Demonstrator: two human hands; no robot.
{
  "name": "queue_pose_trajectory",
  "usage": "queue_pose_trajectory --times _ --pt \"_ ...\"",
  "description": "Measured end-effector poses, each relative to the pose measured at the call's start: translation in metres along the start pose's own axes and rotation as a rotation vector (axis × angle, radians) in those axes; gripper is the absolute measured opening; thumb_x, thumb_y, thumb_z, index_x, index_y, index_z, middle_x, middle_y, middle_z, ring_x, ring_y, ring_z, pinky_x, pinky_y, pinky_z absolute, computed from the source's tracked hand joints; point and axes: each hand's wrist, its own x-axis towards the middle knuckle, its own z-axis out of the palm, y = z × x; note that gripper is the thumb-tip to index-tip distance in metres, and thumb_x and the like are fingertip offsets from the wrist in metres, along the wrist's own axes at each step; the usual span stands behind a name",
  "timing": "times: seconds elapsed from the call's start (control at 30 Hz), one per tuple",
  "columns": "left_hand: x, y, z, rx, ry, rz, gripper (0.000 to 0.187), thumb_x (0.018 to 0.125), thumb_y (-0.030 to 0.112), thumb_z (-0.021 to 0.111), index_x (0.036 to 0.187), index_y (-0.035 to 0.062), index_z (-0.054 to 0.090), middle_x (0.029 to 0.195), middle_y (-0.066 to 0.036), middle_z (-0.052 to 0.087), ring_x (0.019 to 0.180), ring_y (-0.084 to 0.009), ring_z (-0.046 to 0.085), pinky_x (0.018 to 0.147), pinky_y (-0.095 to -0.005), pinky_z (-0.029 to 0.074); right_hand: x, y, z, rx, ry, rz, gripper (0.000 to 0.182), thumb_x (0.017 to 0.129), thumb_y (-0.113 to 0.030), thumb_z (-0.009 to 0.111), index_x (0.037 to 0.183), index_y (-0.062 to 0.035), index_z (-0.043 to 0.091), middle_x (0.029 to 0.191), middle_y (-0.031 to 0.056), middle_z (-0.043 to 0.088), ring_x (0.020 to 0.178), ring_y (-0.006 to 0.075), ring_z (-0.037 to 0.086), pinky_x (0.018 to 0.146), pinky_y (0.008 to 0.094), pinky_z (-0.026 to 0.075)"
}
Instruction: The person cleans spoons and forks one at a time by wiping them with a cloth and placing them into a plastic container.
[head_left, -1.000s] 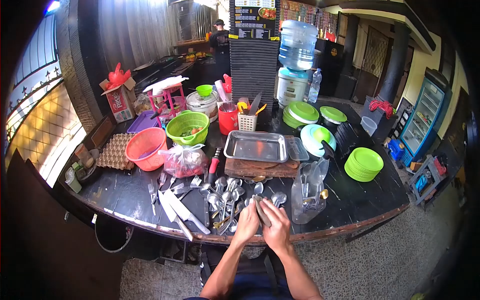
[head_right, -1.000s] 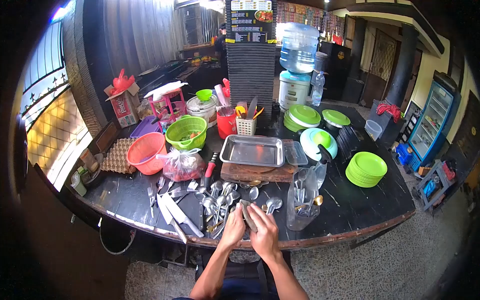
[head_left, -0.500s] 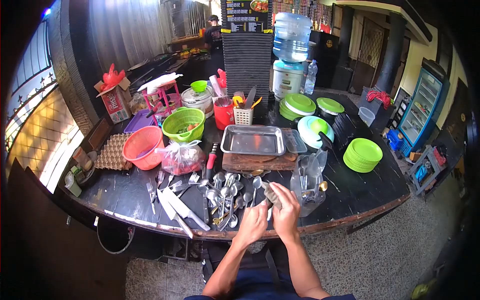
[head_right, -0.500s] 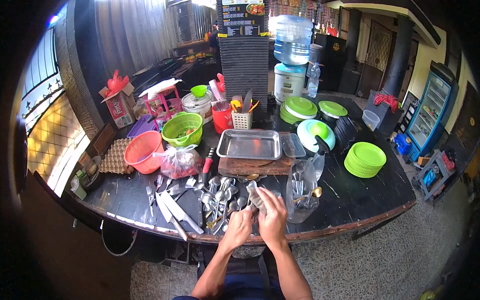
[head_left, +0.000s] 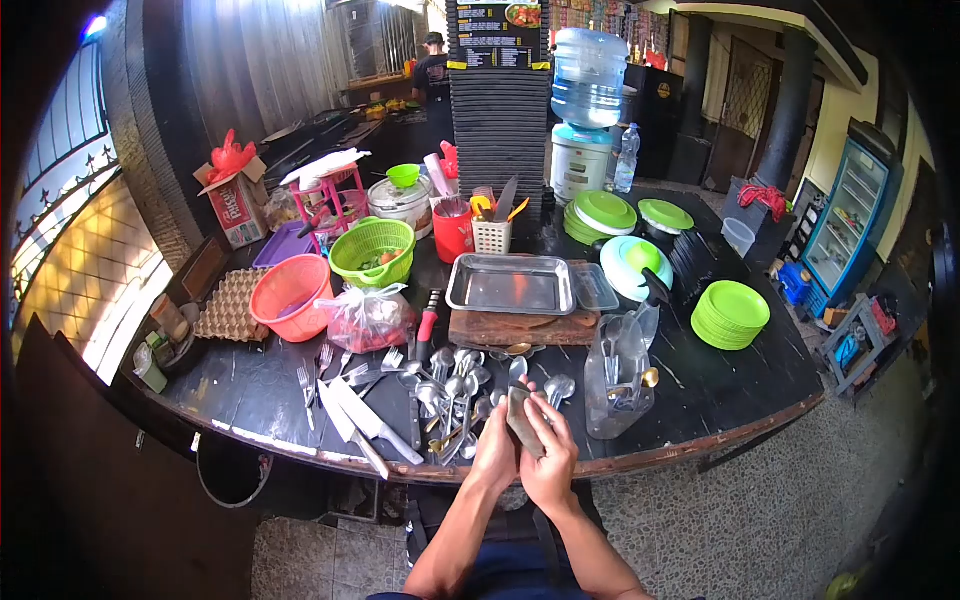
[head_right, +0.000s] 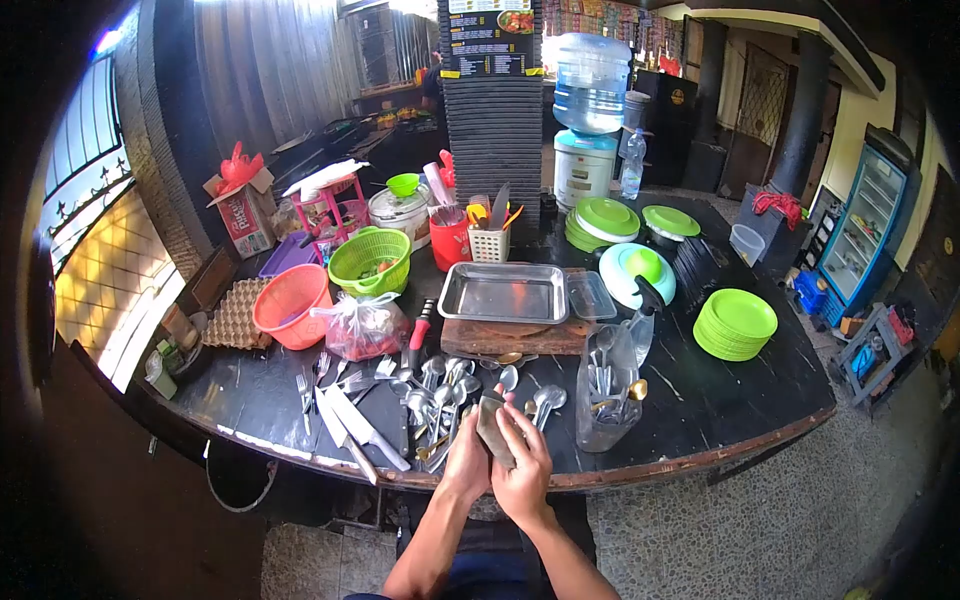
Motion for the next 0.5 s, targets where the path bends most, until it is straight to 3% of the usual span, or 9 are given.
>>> queue_pose_trajectory --times 0.07,0.17,0.23,0.27,0.3,0.33,0.4,0.43,0.5 --pt "0.002 -0.006 -0.001 0.007 -0.068 0.091 0.050 0.111 0.032 0.029 0.152 0.0067 0.041 0.155 -0.009 0.046 0.138 -0.0208 0.047 0.117 -0.0375 0.036 -0.002 0.001 0.001 -0.015 0.003 0.010 0.055 0.079 0.012 0.067 0.132 -0.0018 0.066 0.132 0.0196 0.065 0.122 0.0372 0.064 0.101 0.0430 0.052" --pt "-0.003 -0.004 0.004 -0.020 -0.031 0.032 0.051 0.110 0.031 0.031 0.155 0.0059 0.036 0.160 -0.008 0.040 0.143 -0.0213 0.041 0.121 -0.0379 0.030 -0.003 0.014 0.002 -0.049 0.020 -0.004 0.053 0.080 0.009 0.070 0.132 -0.0014 0.065 0.128 0.0208 0.067 0.116 0.0369 0.067 0.097 0.0407 0.054" --pt "0.010 -0.014 -0.007 0.082 -0.060 0.016 0.054 0.110 0.025 0.035 0.158 0.0041 0.028 0.163 -0.006 0.034 0.148 -0.0190 0.033 0.123 -0.0339 0.024 -0.003 0.019 0.001 0.027 0.029 0.184 0.044 0.083 0.005 0.069 0.127 0.0013 0.067 0.116 0.0215 0.071 0.104 0.0396 0.070 0.089 0.0415 0.055" --pt "0.011 -0.018 -0.013 0.197 -0.099 0.042 0.053 0.110 0.023 0.037 0.158 0.0019 0.029 0.161 -0.008 0.036 0.145 -0.0171 0.034 0.121 -0.0319 0.025 -0.006 0.025 0.003 0.038 0.026 0.244 0.030 0.091 -0.001 0.067 0.121 0.0029 0.068 0.102 0.0167 0.074 0.088 0.0305 0.073 0.077 0.0374 0.055" --pt "0.009 -0.016 -0.012 0.313 -0.139 0.067 0.053 0.110 0.022 0.039 0.157 -0.0003 0.030 0.158 -0.009 0.039 0.143 -0.0151 0.036 0.119 -0.0299 0.026 -0.009 0.033 0.005 0.038 0.025 0.246 0.030 0.091 -0.001 0.067 0.121 0.0029 0.068 0.102 0.0167 0.074 0.088 0.0305 0.073 0.077 0.0374 0.055" --pt "0.008 -0.017 -0.011 0.312 -0.139 0.067 0.053 0.110 0.022 0.039 0.157 -0.0003 0.030 0.158 -0.009 0.039 0.143 -0.0151 0.036 0.119 -0.0299 0.026 -0.011 0.040 0.006 0.212 0.037 0.455 0.024 0.094 -0.004 0.067 0.117 0.0028 0.069 0.097 0.0122 0.074 0.084 0.0233 0.071 0.074 0.0350 0.054" --pt "0.008 -0.020 -0.008 0.643 -0.031 0.295 0.046 0.107 0.019 0.050 0.147 -0.0028 0.048 0.137 -0.013 0.060 0.121 -0.0125 0.055 0.103 -0.0274 0.044 -0.013 0.048 0.000 0.535 0.005 0.733 0.018 0.100 -0.012 0.064 0.110 0.0031 0.070 0.089 0.0015 0.069 0.080 0.0073 0.061 0.069 0.0285 0.052" --pt "0.009 -0.018 -0.010 0.641 -0.028 0.301 0.046 0.107 0.019 0.050 0.147 -0.0028 0.048 0.137 -0.013 0.060 0.121 -0.0125 0.055 0.103 -0.0274 0.044 -0.016 0.054 0.000 0.535 -0.001 0.729 0.018 0.100 -0.012 0.064 0.110 0.0031 0.070 0.089 0.0015 0.069 0.080 0.0073 0.061 0.069 0.0285 0.052" --pt "0.014 -0.014 -0.018 0.920 0.104 0.205 0.032 0.102 0.015 0.063 0.128 -0.0021 0.067 0.111 -0.011 0.073 0.092 -0.0097 0.064 0.078 -0.0255 0.052 -0.025 0.068 0.002 0.604 -0.082 0.794 0.016 0.100 -0.010 0.064 0.105 0.0040 0.070 0.088 0.0005 0.068 0.077 0.0069 0.060 0.067 0.0262 0.050"
